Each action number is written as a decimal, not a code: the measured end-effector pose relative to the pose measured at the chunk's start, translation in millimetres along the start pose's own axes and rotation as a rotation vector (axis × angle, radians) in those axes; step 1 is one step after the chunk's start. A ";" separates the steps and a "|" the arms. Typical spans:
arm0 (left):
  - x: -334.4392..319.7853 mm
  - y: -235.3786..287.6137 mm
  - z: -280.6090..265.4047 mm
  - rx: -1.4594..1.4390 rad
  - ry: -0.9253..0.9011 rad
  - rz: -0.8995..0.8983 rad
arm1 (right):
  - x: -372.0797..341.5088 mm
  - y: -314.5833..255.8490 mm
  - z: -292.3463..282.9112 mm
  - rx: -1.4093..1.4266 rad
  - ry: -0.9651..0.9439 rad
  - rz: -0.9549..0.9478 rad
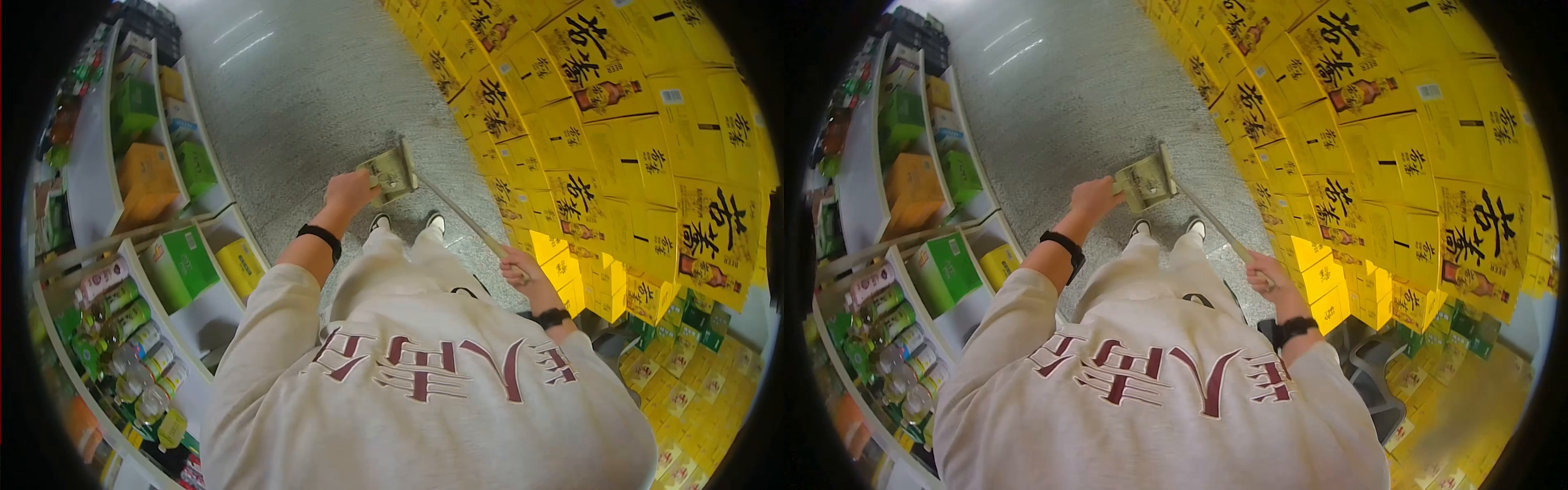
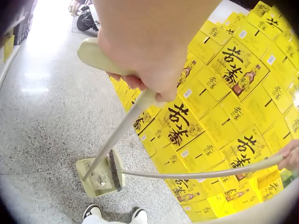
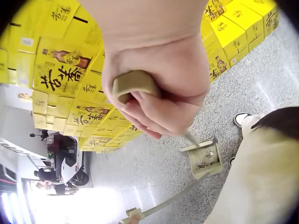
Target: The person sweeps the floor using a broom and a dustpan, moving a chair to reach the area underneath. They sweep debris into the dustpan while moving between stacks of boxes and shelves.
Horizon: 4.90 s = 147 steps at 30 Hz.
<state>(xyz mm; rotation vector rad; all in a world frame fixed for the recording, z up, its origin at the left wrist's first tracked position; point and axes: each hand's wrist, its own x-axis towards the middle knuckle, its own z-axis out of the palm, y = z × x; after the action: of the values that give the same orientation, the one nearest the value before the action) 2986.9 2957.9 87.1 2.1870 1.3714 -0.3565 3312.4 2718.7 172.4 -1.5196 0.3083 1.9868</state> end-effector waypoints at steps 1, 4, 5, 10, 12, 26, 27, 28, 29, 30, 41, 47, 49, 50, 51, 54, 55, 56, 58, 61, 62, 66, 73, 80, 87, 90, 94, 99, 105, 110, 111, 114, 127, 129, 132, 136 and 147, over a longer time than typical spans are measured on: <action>-1.2 0.4 2.4 0.007 -0.006 -0.009 | -10.8 1.3 -3.6 0.037 0.007 -0.012; -10.1 -2.1 2.8 -0.053 0.030 -0.024 | -28.7 1.5 -25.3 0.117 -0.063 -0.022; -12.2 -4.8 5.7 -0.056 0.035 -0.039 | -31.7 -1.8 -29.6 0.104 -0.071 -0.017; -49.1 -9.5 6.9 -0.074 0.139 -0.069 | -23.8 -27.0 -49.7 -0.028 -0.071 -0.068; -68.5 -16.1 13.9 -0.063 0.180 -0.090 | -19.9 -46.4 -47.2 -0.101 -0.068 -0.059; -162.0 -56.6 18.3 0.072 0.274 -0.355 | 55.6 -107.7 -26.9 -0.338 -0.117 0.045; -164.1 -60.1 21.7 0.065 0.281 -0.364 | 58.9 -107.0 -20.3 -0.342 -0.119 0.051; -164.5 -65.4 26.3 0.076 0.260 -0.397 | 61.7 -106.2 -14.5 -0.344 -0.121 0.054; -164.6 -71.9 30.1 0.086 0.240 -0.428 | 65.9 -105.0 -9.6 -0.354 -0.123 0.047; -164.3 -79.1 34.0 0.082 0.252 -0.429 | 71.9 -103.2 -4.6 -0.384 -0.106 0.060; -179.9 -166.9 35.6 0.015 0.150 -0.398 | 100.2 -33.2 116.7 -0.803 -0.049 0.203; -196.0 -194.8 53.2 -0.114 0.214 -0.351 | 117.0 -22.5 141.0 -0.486 -0.190 0.402; -199.3 -194.7 56.1 -0.061 0.210 -0.343 | 118.5 -24.9 138.2 -0.352 -0.155 0.420; -201.1 -194.7 57.5 0.000 0.210 -0.328 | 111.7 -19.0 145.7 -0.363 -0.153 0.426; -204.2 -195.0 59.8 -0.009 0.214 -0.339 | 96.8 -14.8 157.5 -0.514 -0.153 0.344; -210.1 -194.8 64.5 -0.075 0.302 -0.337 | 75.3 -1.2 174.5 -0.762 -0.088 0.208; -210.6 -195.0 64.3 -0.078 0.310 -0.328 | 73.6 2.5 178.0 -0.846 -0.024 0.153; -210.8 -194.9 64.3 -0.080 0.318 -0.318 | 78.7 5.2 178.3 -0.852 -0.023 0.152; -208.7 -195.2 64.1 -0.079 0.288 -0.324 | 95.2 10.1 175.1 -1.039 -0.008 0.041; -209.6 -195.4 60.8 -0.076 0.271 -0.316 | 110.1 24.1 193.4 -0.895 0.086 0.167; -210.8 -196.6 59.4 -0.072 0.285 -0.298 | 111.1 28.1 198.2 -0.897 0.086 0.166; -211.2 -197.6 61.7 -0.080 0.316 -0.307 | 110.9 26.0 198.1 -0.697 -0.012 0.250; -213.8 -197.1 55.7 -0.076 0.240 -0.311 | 79.2 -28.5 184.1 -0.404 -0.158 0.319; -214.5 -190.6 47.3 -0.058 0.159 -0.325 | 90.4 23.5 191.0 -1.047 0.026 0.086; -213.4 -196.2 53.7 -0.075 0.193 -0.331 | 118.7 10.6 160.4 -0.654 -0.086 0.334; -219.9 -201.9 51.5 -0.088 0.149 -0.341 | 99.5 -4.8 155.0 -0.427 -0.164 0.336; -256.1 -210.6 62.8 -0.192 0.243 -0.386 | 47.7 -3.3 185.3 -0.979 -0.142 0.046; -325.6 -183.6 95.7 -0.505 0.337 -0.766 | 46.8 -7.4 248.5 -1.594 -0.108 -0.235; -378.0 -162.2 153.4 -0.732 0.419 -1.162 | 134.7 8.4 334.5 -1.919 -0.178 -0.295; -400.1 -164.9 168.9 -0.760 0.456 -1.271 | 182.3 42.1 402.5 -1.802 -0.125 -0.230; -400.4 -168.3 169.4 -0.765 0.462 -1.284 | 199.3 46.9 407.8 -1.909 -0.176 -0.224; -396.4 -181.0 169.1 -0.754 0.474 -1.281 | 285.8 59.3 395.7 -2.592 -0.725 -0.411; -371.2 -202.3 162.3 -0.608 0.493 -1.231 | 161.3 81.5 386.4 -1.964 -0.306 -0.010; -368.4 -200.9 160.7 -0.593 0.496 -1.240 | 166.5 81.9 365.8 -1.969 -0.385 -0.131; -364.6 -194.9 150.3 -0.576 0.481 -1.243 | 209.6 112.1 327.9 -2.017 -0.477 -0.373; -362.8 -189.7 144.5 -0.555 0.470 -1.215 | 256.2 146.2 309.0 -2.212 -0.537 -0.433; -335.3 -181.2 139.9 -0.426 0.492 -1.169 | 225.2 -59.3 206.6 -1.621 -1.067 -0.699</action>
<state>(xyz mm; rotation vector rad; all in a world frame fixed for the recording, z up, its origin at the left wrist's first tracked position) 2682.3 2689.7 80.0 0.9543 2.6076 0.1077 3149.5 2947.2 37.6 -0.6185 -2.2947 1.9308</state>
